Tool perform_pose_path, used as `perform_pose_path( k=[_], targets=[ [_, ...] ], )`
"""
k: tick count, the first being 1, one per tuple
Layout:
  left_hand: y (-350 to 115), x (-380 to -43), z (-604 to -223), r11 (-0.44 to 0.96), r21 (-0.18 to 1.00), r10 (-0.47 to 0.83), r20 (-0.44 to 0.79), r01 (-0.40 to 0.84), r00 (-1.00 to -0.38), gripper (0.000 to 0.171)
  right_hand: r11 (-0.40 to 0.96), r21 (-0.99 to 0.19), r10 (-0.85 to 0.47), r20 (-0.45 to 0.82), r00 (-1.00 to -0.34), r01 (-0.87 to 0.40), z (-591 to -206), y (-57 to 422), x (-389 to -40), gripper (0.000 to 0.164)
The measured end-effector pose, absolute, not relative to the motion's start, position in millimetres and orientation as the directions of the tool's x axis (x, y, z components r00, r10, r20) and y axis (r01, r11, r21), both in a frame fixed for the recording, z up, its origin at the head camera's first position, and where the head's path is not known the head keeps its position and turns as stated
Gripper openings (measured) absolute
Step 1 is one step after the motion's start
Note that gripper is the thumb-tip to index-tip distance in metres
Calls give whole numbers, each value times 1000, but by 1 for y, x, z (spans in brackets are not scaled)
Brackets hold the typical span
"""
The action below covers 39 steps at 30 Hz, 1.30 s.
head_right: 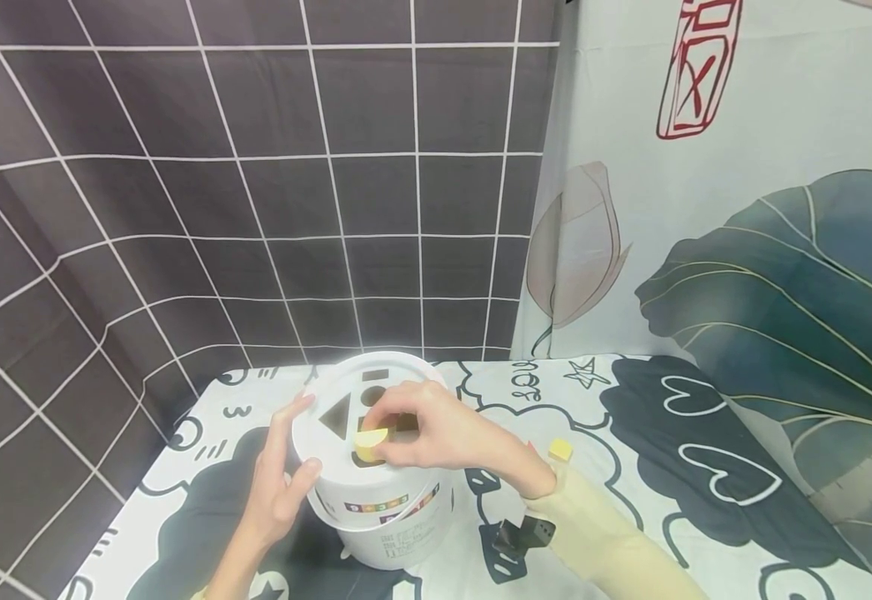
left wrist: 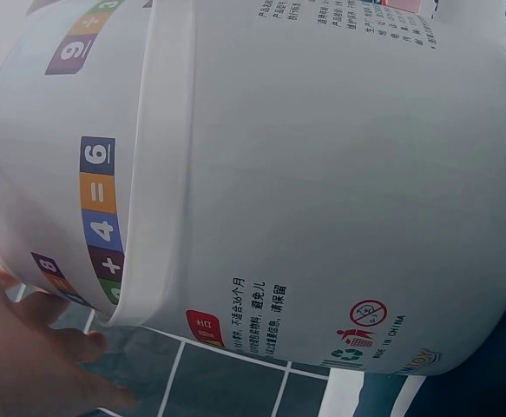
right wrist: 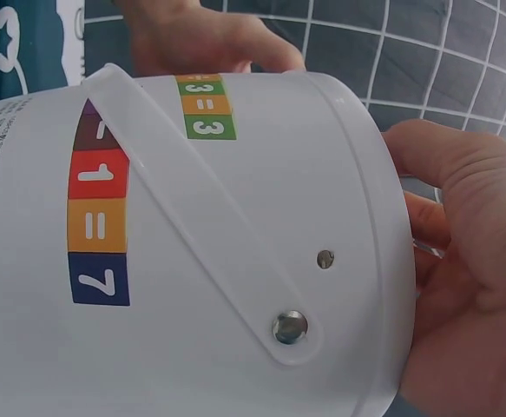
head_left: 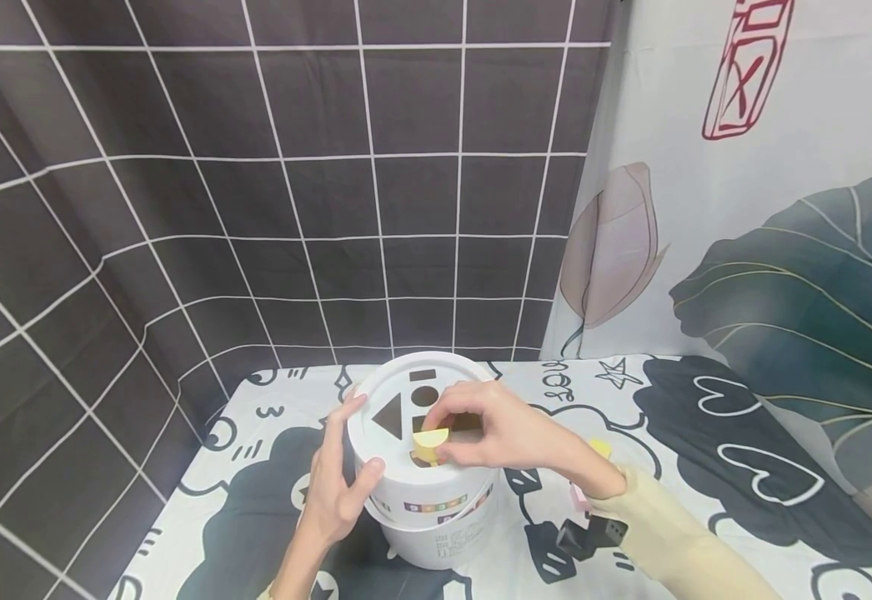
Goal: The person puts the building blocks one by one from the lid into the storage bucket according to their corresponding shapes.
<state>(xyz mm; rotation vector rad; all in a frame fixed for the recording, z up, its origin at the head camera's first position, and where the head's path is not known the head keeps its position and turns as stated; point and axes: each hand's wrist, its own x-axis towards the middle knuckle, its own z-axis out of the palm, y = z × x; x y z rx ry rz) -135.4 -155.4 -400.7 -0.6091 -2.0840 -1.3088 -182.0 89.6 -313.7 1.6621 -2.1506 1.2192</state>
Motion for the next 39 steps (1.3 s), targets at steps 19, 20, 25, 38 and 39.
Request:
perform_pose_path(
  k=[19,20,25,38,39],
  targets=[
    [-155,-136,-400,401,646,68,687,650,-724,72,186,-502,-604,620,-502,-844,-309,144,-190,25],
    [-155,-136,-401,400,644,67,689,652,-722,72,221,-510,-588,610,-531,-831,-309,151,-191,26],
    [-156,-136,-401,396,639,68,696,660,-715,72,369,-525,-533,557,-637,-767,-316,184,-193,26],
    [-156,-136,-401,398,625,68,710,672,-701,73,558,-516,-409,511,-756,-650,-347,236,-190,27],
    [-156,-136,-401,398,627,69,708,670,-703,73,572,-516,-398,504,-766,-637,-350,239,-189,27]
  ],
)
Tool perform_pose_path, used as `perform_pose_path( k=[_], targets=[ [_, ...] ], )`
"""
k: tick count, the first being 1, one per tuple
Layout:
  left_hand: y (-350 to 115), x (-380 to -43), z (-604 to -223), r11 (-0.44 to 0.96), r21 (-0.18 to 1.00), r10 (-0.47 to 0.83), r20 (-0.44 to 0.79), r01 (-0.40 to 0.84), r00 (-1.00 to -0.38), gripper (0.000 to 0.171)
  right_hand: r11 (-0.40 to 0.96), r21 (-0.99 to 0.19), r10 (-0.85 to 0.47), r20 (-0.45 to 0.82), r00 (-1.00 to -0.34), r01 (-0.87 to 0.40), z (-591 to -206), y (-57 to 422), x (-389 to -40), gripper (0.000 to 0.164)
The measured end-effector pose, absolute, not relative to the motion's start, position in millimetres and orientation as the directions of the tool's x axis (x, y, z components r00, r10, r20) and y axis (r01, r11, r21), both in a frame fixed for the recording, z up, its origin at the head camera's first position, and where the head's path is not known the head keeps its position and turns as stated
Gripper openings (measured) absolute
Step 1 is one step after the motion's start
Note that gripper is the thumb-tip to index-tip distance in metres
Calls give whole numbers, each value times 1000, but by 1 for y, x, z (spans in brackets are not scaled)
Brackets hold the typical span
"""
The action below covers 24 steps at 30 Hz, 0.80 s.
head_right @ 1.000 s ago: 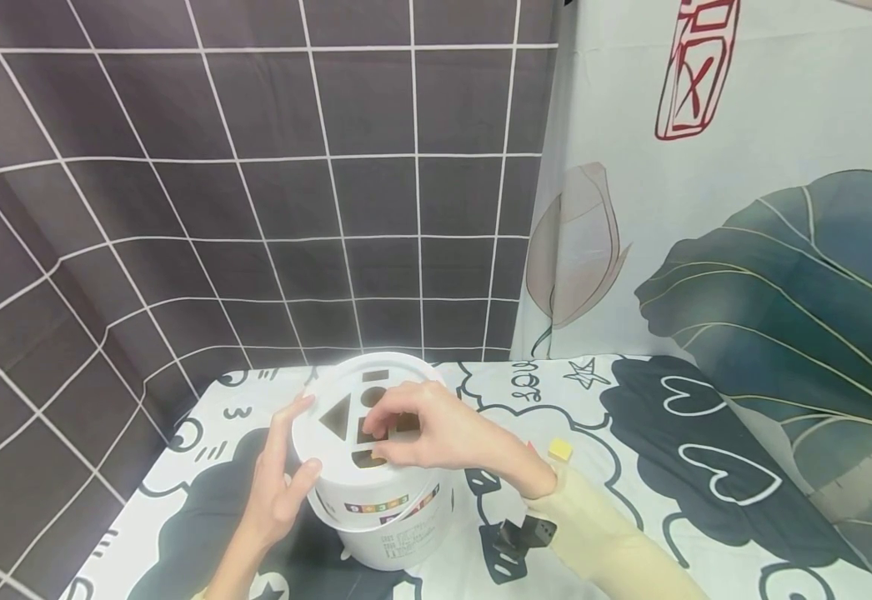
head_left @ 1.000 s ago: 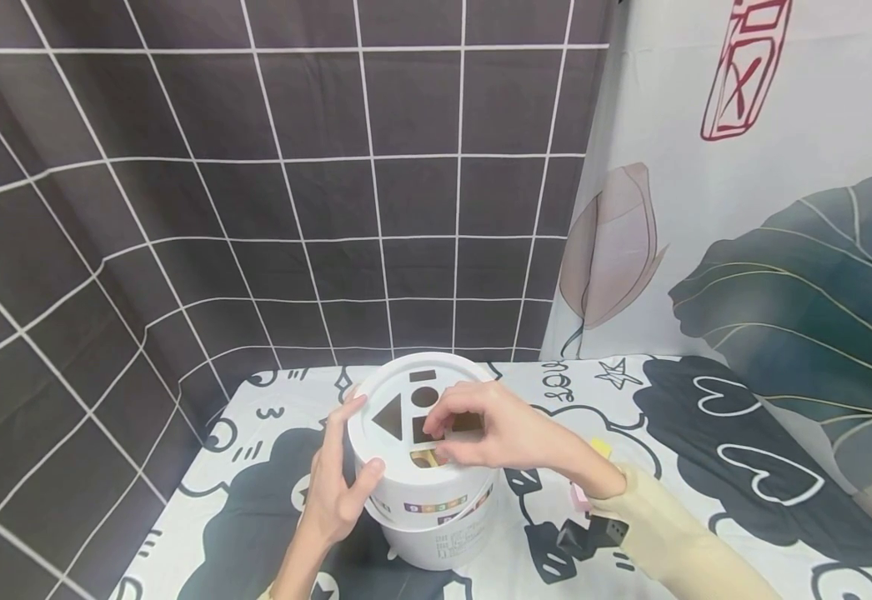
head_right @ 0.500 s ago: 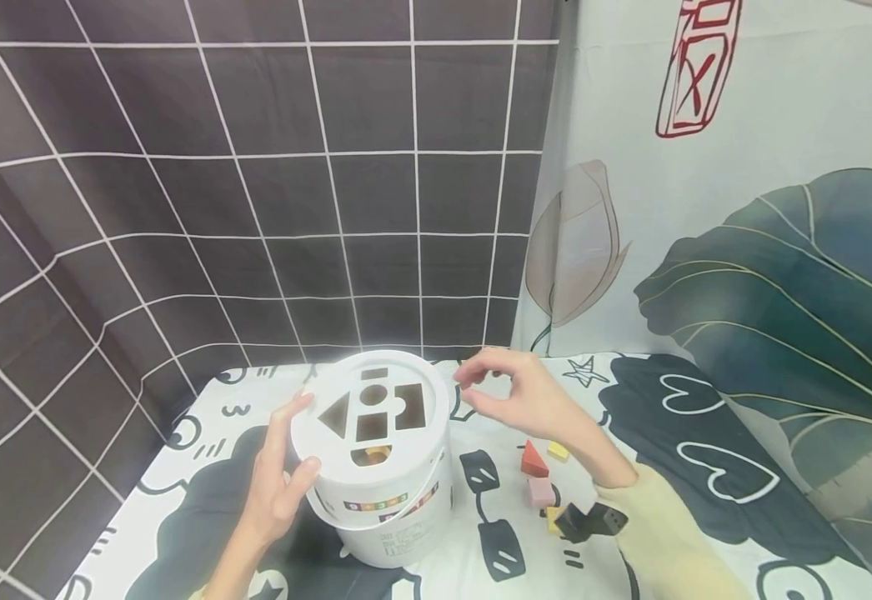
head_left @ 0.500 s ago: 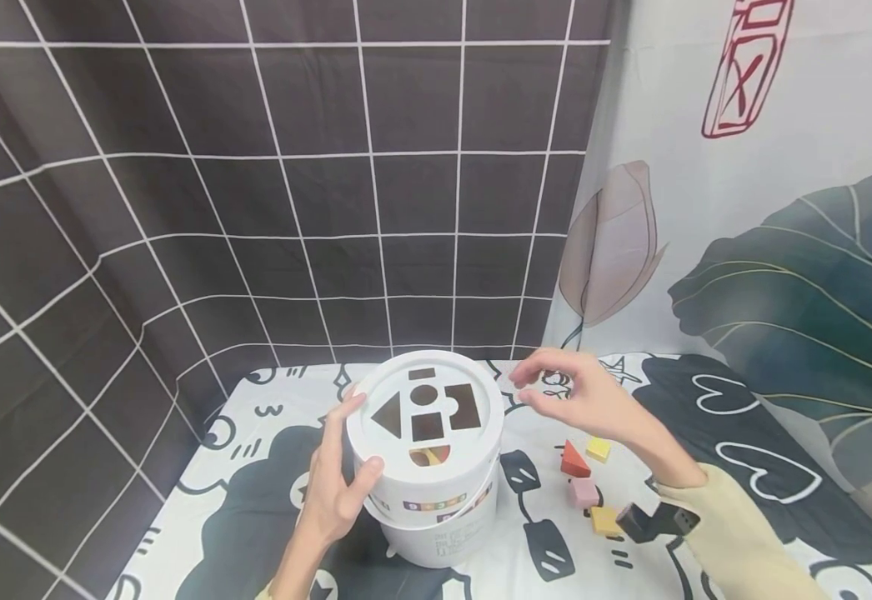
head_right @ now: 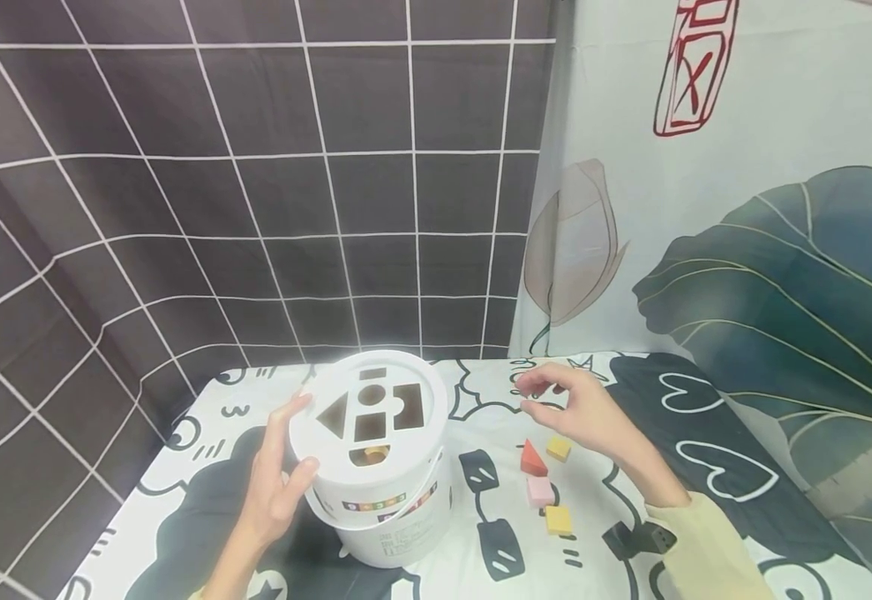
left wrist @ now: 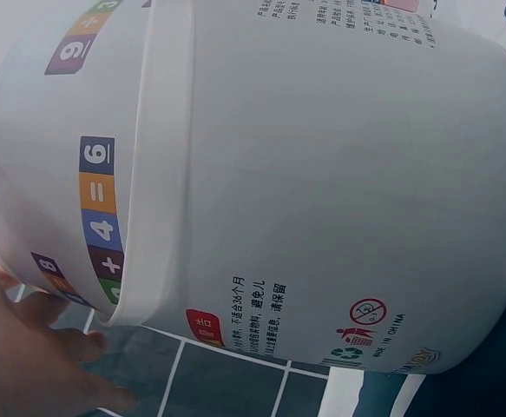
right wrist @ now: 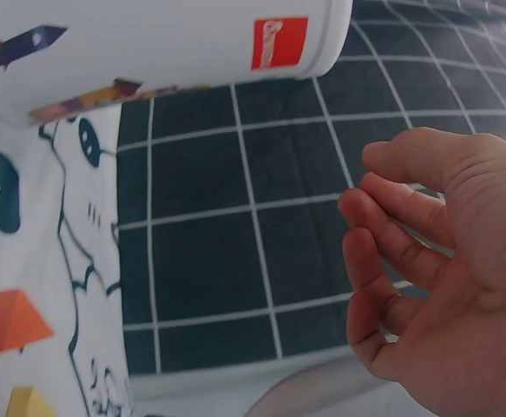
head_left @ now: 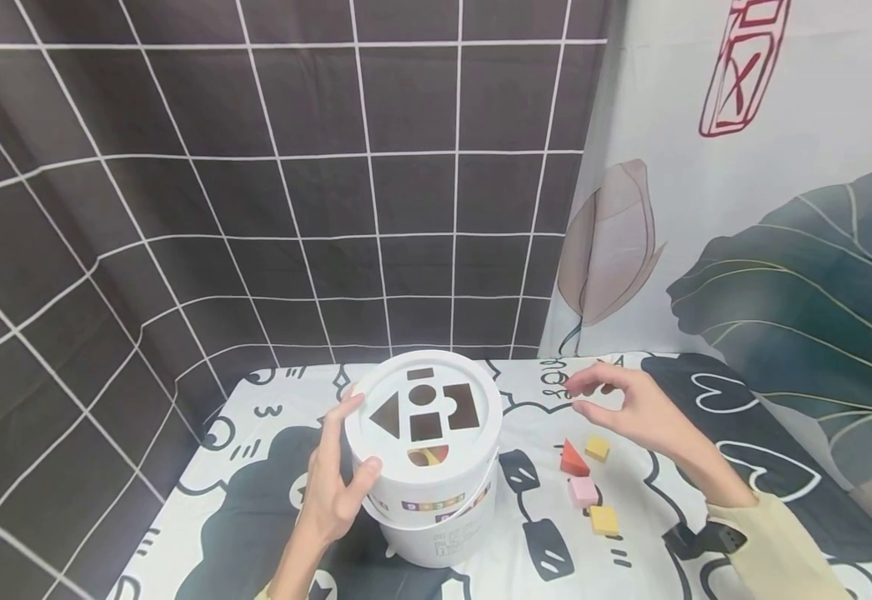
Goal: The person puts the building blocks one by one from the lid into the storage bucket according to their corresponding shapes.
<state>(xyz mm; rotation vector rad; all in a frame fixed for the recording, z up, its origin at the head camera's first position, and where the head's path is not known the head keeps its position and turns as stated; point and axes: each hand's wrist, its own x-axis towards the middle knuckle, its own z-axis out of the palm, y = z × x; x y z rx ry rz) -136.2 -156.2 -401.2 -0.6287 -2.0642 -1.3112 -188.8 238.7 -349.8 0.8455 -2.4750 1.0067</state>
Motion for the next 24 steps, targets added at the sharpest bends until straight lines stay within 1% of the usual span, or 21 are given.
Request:
perform_pose_path(
  k=[5,14,24],
  targets=[
    [-156,-136,-401,411,637,63,694,652,-718,73,626,-530,-345,469,-813,-572,-363,251,-186,26],
    [-156,-136,-402,419,634,62,694,650,-717,72,646,-577,-266,444,-855,-500,-385,268,-184,24],
    [-156,-136,-401,418,634,60,695,650,-717,72,706,-587,-192,379,-905,-396,-396,275,-184,27]
  ],
)
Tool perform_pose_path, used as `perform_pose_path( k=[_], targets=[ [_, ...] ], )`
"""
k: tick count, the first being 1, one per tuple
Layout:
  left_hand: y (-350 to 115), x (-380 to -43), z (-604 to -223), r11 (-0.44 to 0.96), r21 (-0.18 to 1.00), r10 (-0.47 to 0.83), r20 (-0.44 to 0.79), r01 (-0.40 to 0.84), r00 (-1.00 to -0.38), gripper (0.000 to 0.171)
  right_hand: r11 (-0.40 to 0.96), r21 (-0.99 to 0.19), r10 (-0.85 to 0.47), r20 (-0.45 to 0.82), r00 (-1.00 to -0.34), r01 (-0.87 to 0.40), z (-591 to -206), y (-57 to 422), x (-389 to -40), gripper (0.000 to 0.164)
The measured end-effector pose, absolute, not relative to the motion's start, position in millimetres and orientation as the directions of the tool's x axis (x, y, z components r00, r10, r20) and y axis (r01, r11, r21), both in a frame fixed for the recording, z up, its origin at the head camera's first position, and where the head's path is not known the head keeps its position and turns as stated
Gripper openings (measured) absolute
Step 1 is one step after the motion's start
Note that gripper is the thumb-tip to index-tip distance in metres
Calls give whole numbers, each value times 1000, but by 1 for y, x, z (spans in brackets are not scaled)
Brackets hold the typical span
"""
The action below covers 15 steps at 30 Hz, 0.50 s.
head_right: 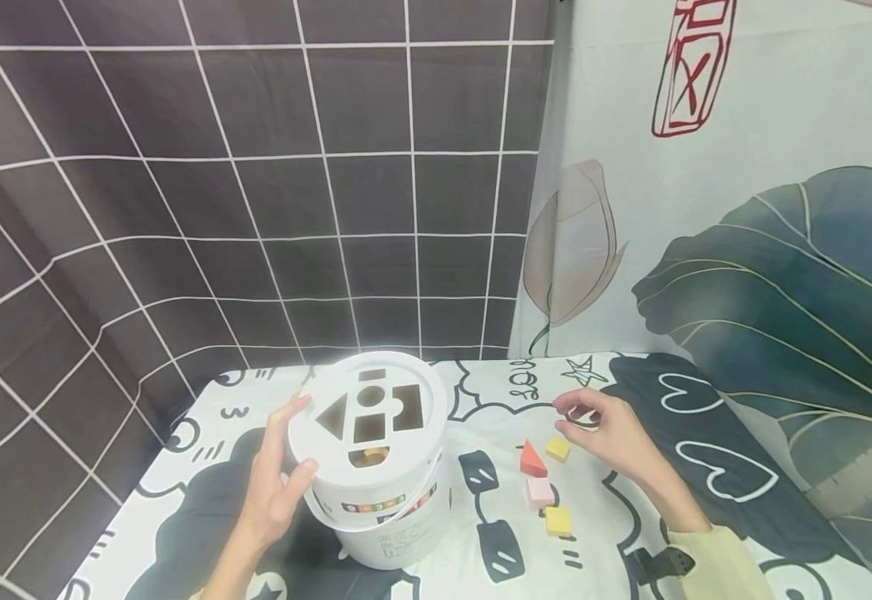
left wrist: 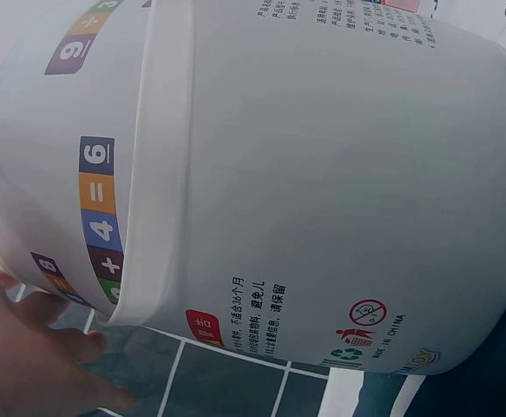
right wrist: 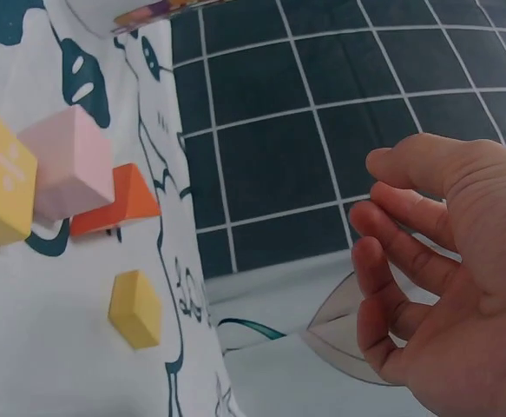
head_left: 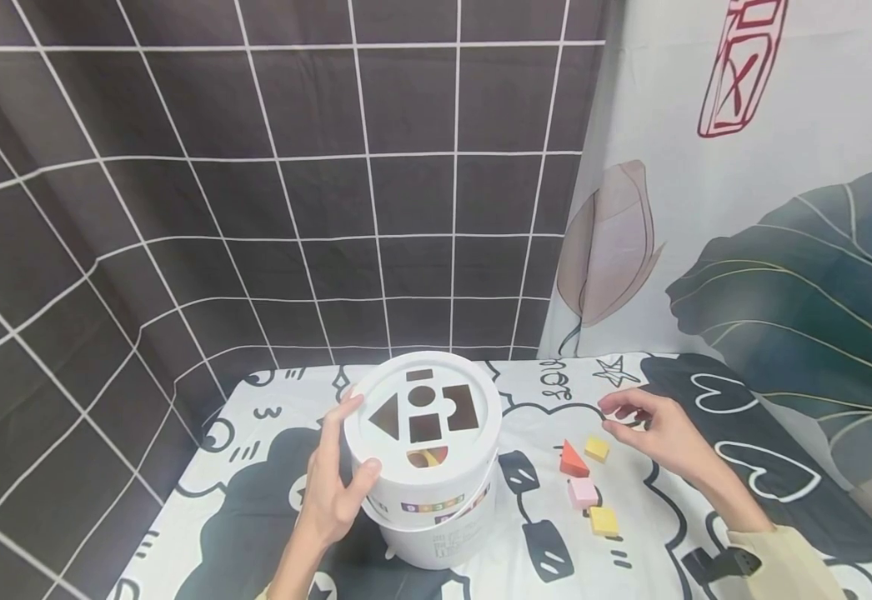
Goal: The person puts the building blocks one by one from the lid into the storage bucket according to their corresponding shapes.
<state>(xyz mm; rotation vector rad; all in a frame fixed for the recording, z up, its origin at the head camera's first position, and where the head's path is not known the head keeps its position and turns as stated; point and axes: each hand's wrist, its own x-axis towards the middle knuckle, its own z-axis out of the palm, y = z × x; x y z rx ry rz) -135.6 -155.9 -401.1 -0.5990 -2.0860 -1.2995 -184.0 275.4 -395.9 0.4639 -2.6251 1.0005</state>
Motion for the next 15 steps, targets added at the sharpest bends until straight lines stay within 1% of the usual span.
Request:
perform_pose_path(
  k=[10,15],
  targets=[
    [-156,-136,-401,402,628,68,705,666,-706,72,730,-585,-166,349,-922,-353,-411,281,-187,27],
    [-156,-136,-401,402,633,70,699,662,-711,73,741,-587,-153,327,-933,-327,-420,283,-188,28]
  ],
)
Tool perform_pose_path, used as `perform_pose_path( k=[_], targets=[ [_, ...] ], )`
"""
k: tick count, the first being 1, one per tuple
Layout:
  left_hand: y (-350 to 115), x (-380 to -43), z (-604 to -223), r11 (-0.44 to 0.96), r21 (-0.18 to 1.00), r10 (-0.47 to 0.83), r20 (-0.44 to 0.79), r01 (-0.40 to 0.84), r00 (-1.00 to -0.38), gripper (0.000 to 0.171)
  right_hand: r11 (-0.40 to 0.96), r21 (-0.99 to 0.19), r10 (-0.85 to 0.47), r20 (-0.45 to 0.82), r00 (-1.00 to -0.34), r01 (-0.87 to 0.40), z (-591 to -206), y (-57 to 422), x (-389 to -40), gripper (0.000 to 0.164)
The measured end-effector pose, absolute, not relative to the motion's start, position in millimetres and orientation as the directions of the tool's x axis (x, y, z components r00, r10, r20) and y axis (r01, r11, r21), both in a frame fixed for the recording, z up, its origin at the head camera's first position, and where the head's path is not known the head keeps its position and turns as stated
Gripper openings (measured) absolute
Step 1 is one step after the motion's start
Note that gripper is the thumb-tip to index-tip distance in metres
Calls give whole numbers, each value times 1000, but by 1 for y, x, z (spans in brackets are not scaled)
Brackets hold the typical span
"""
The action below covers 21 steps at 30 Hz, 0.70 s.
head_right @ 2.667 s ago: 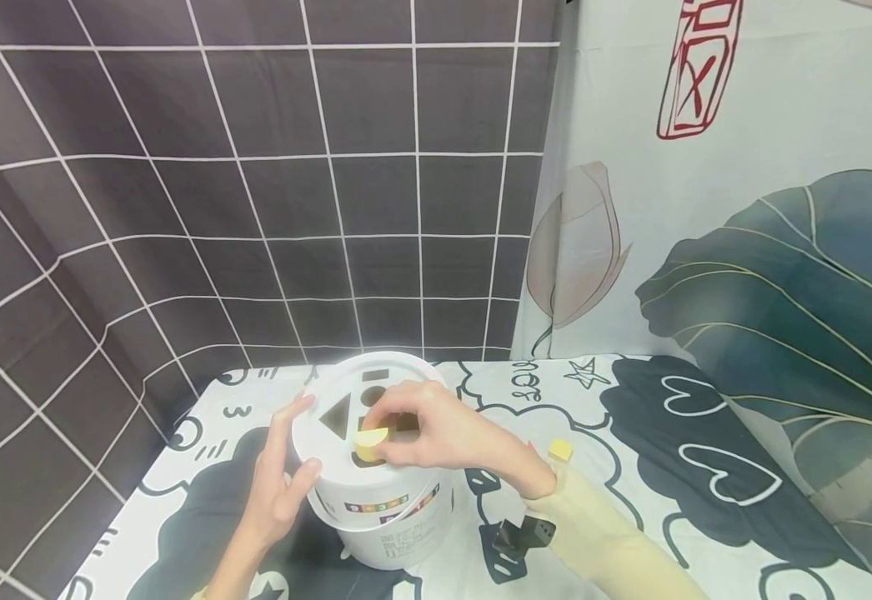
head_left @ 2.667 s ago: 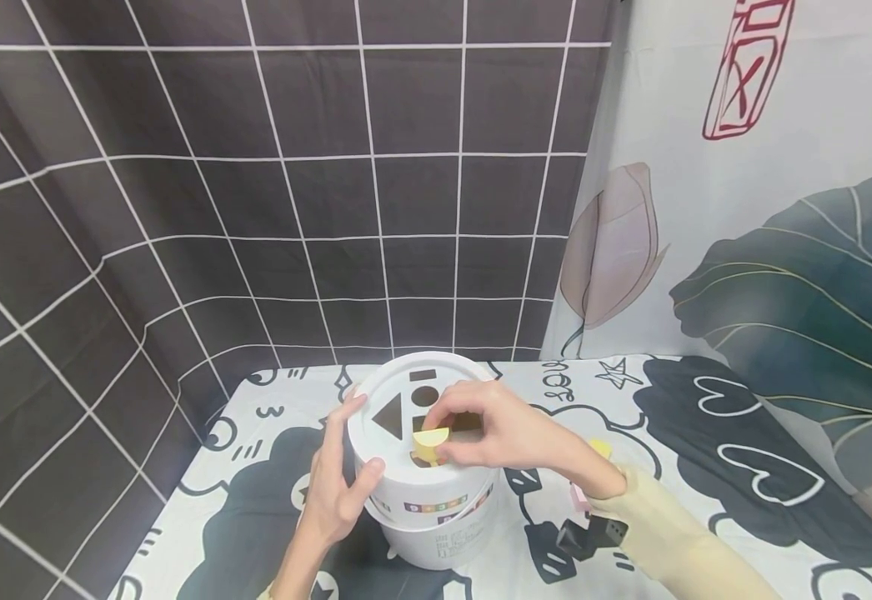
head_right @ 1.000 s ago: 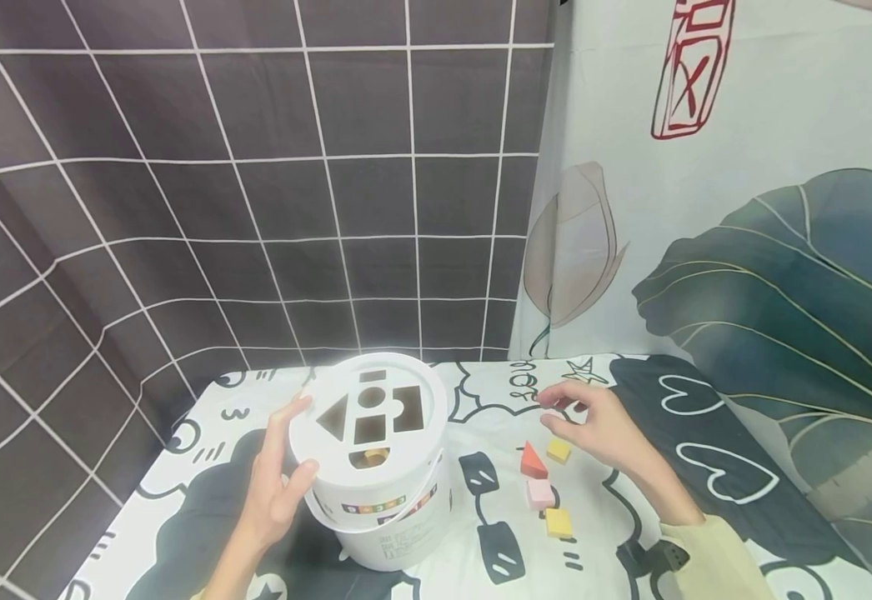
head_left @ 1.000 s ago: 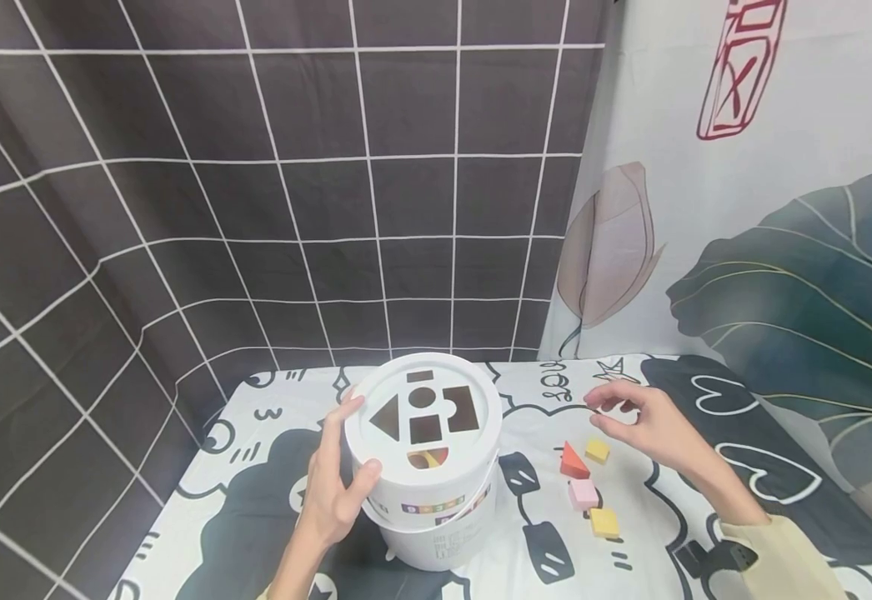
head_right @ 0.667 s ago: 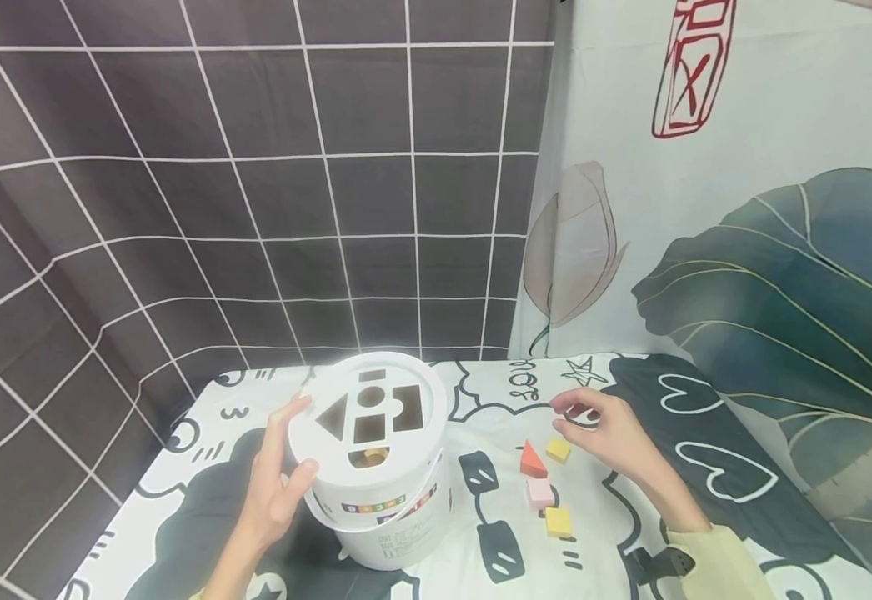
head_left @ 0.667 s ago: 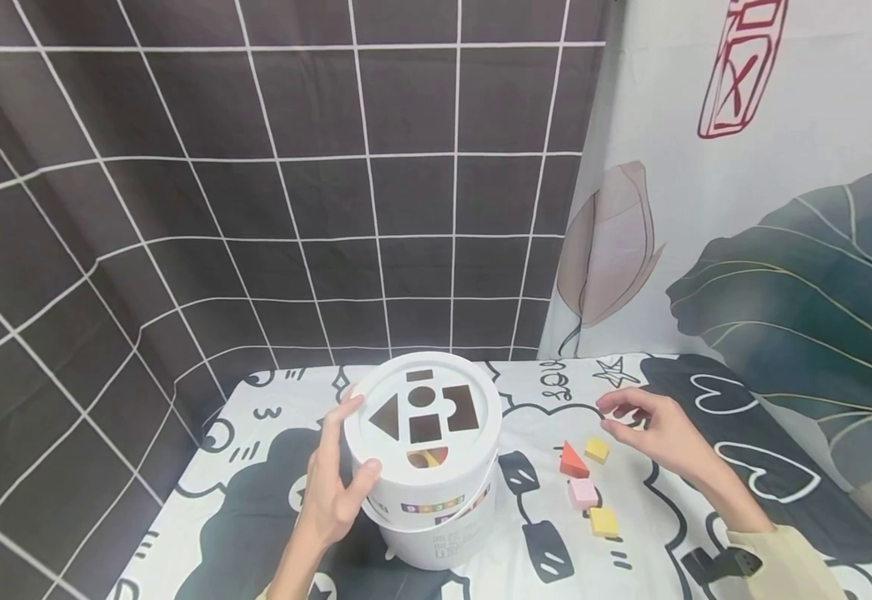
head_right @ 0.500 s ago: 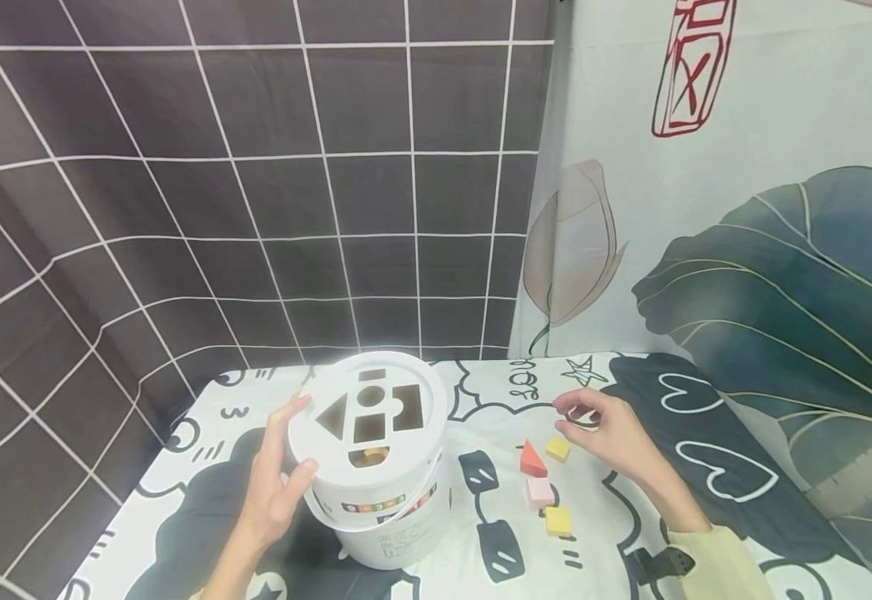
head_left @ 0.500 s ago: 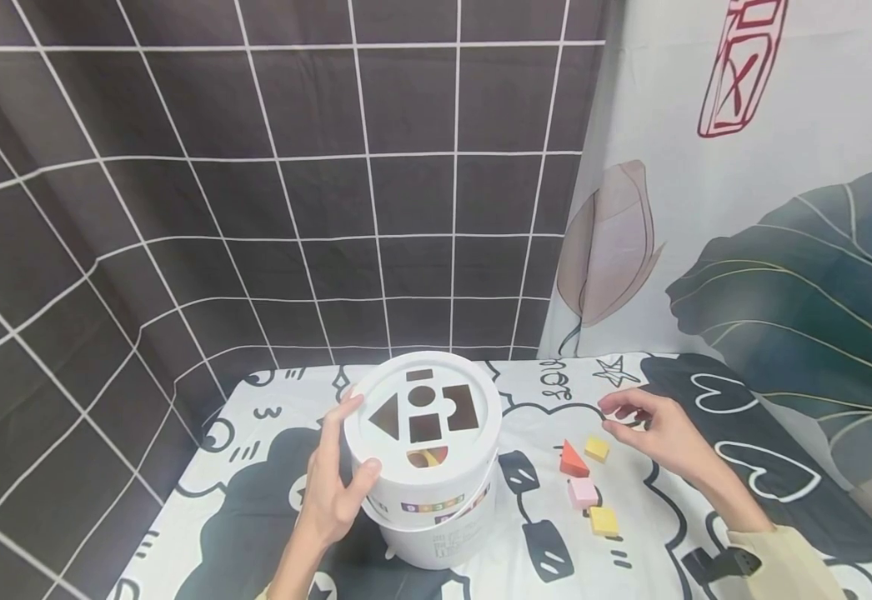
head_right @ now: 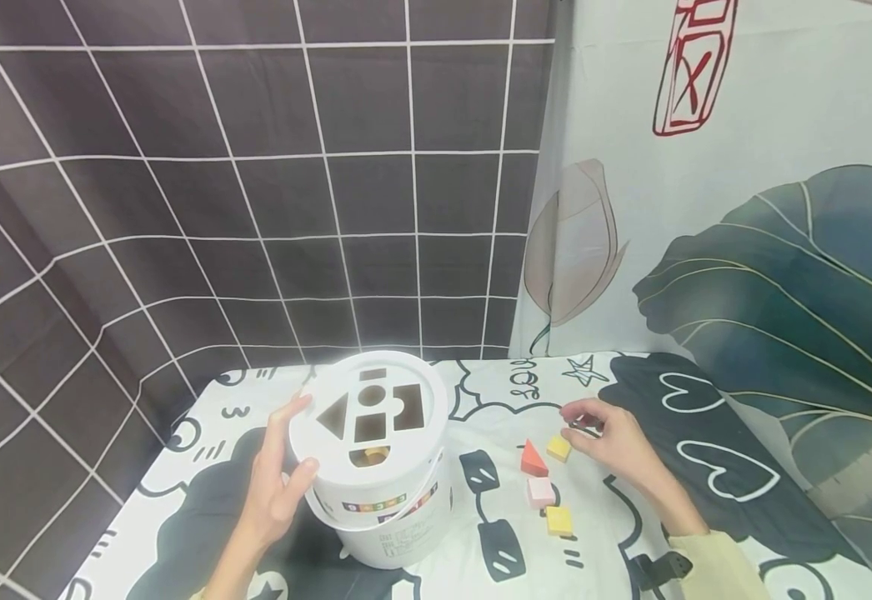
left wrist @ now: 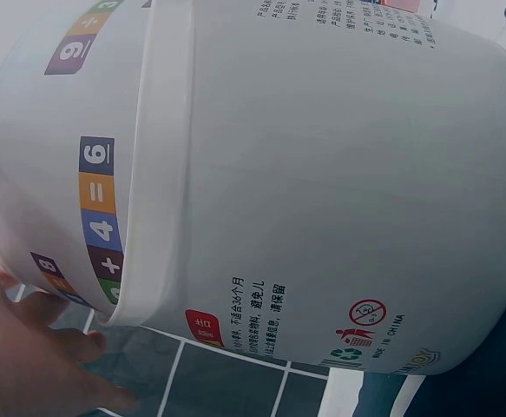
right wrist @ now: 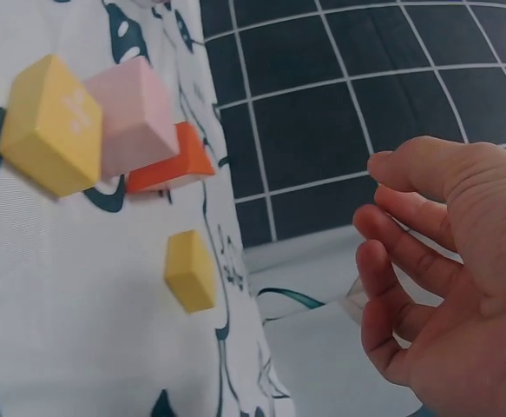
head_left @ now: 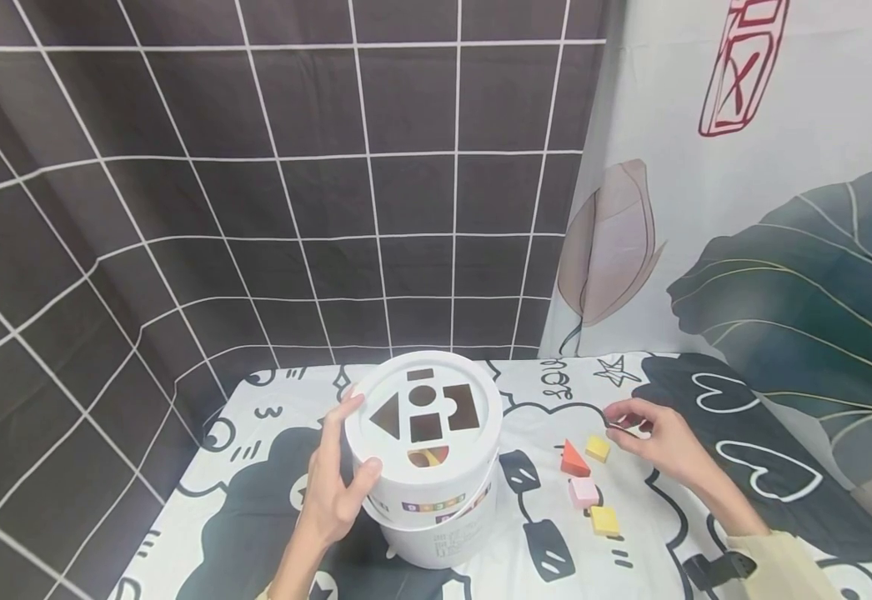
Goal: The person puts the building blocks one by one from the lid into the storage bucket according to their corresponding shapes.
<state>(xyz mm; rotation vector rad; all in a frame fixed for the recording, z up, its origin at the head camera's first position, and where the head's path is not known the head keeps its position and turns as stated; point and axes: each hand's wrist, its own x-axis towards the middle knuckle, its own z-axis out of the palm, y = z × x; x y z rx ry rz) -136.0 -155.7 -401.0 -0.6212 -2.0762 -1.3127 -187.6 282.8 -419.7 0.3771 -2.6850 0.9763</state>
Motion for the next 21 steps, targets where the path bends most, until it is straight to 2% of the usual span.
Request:
perform_pose_path(
  k=[21],
  targets=[
    [-156,-136,-401,392,626,72,710,674,-701,72,751,-599,-86,327,-941,-277,-455,290,-189,31]
  ],
)
